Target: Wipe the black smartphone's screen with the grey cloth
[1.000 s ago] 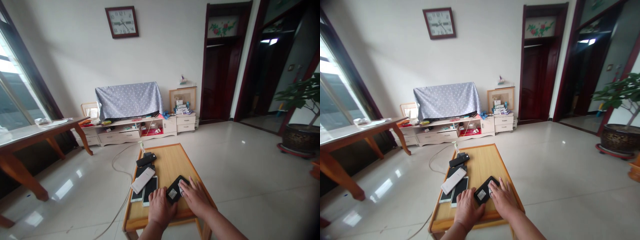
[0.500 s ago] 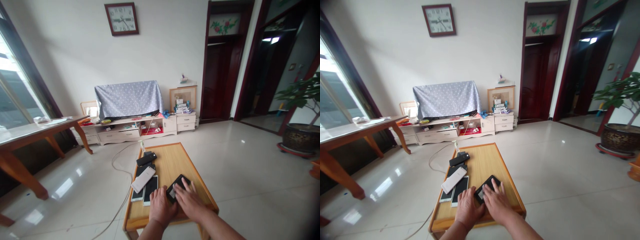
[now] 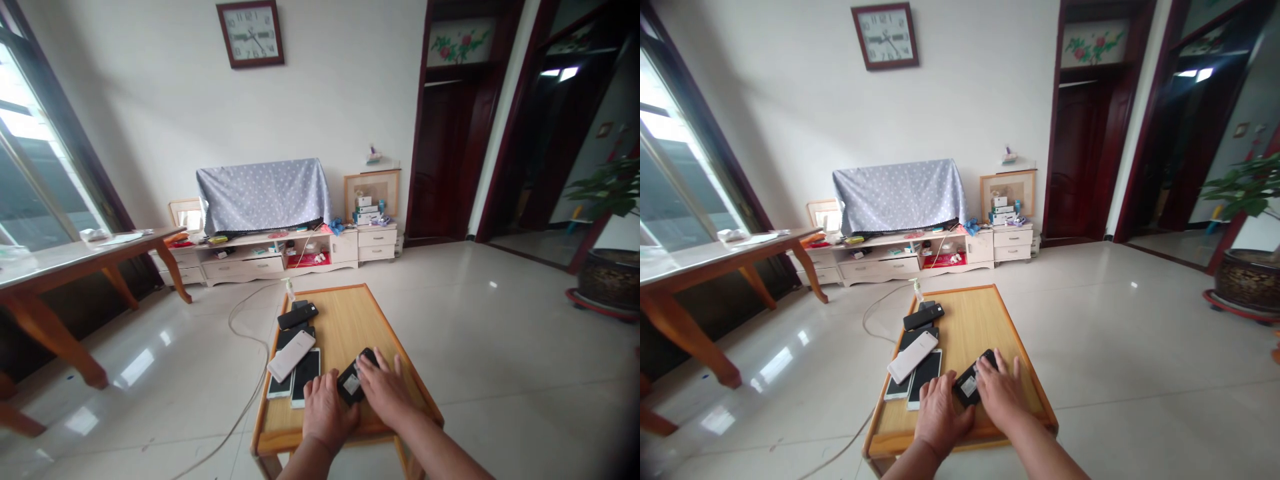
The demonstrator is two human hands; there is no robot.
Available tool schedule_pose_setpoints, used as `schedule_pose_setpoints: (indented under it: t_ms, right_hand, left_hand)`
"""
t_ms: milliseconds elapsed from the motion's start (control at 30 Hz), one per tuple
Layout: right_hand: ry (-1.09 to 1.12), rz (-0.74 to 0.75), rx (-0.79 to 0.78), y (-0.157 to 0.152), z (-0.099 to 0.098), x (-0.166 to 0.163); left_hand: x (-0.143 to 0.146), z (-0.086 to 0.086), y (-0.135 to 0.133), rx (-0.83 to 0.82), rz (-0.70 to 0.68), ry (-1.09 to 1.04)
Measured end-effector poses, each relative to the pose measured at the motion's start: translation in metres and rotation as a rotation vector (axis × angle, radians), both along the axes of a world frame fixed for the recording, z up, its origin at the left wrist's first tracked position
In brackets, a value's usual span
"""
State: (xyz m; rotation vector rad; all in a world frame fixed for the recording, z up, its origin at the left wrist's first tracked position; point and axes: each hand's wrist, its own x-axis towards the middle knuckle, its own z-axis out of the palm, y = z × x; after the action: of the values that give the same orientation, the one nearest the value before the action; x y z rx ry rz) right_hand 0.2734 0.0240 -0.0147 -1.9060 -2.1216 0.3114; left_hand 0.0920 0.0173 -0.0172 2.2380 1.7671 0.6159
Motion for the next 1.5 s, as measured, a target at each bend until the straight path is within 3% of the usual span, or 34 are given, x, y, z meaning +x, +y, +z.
schedule_pose_setpoints:
  t_ms: [67,133,300,367,567,767,933,1067,1300,1367,1500]
  right_hand:
    - [-0.017,-0.102,-0.003,0.009,0.001,0.014]
    - [-0.017,-0.100,-0.013,0.010,0.001,0.015]
    - [0.074,0.279,-0.059,-0.014,0.002,-0.022]
    - [0.079,0.333,-0.048,-0.015,0.004,-0.026]
    - [0.002,-0.041,-0.040,0.008,0.004,-0.004]
    - [0.058,0.232,-0.030,0.002,-0.004,-0.031]
    - [-0.014,-0.033,-0.033,0.023,-0.002,-0.006]
    - [-0.021,-0.097,-0.038,0.026,-0.001,0.005]
    - [0.100,0.265,-0.069,-0.018,-0.005,-0.036]
    - [0.060,0.194,-0.049,-0.014,-0.004,-0.023]
    - [-0.039,-0.112,-0.045,0.006,-0.001,0.023]
  left_hand:
    - [0.000,0.000,-0.001,-0.003,-0.004,-0.006]
    - [-0.001,-0.001,0.000,-0.008,0.000,-0.010]
    - [-0.003,-0.005,0.001,0.006,-0.012,-0.009]
    - [-0.004,-0.005,0.002,0.005,-0.007,-0.010]
    - [-0.002,0.000,0.000,-0.019,-0.002,-0.006]
    - [0.003,0.010,-0.004,-0.019,0.025,0.035]
    - [0.005,0.011,-0.006,0.001,0.050,0.040]
    - [0.004,0.012,-0.005,-0.034,0.034,0.048]
    - [0.002,0.012,-0.005,-0.056,0.007,0.079]
    - [0.002,0.010,-0.005,-0.032,0.012,0.057]
    - [0.003,0.008,-0.006,0.017,0.025,0.028]
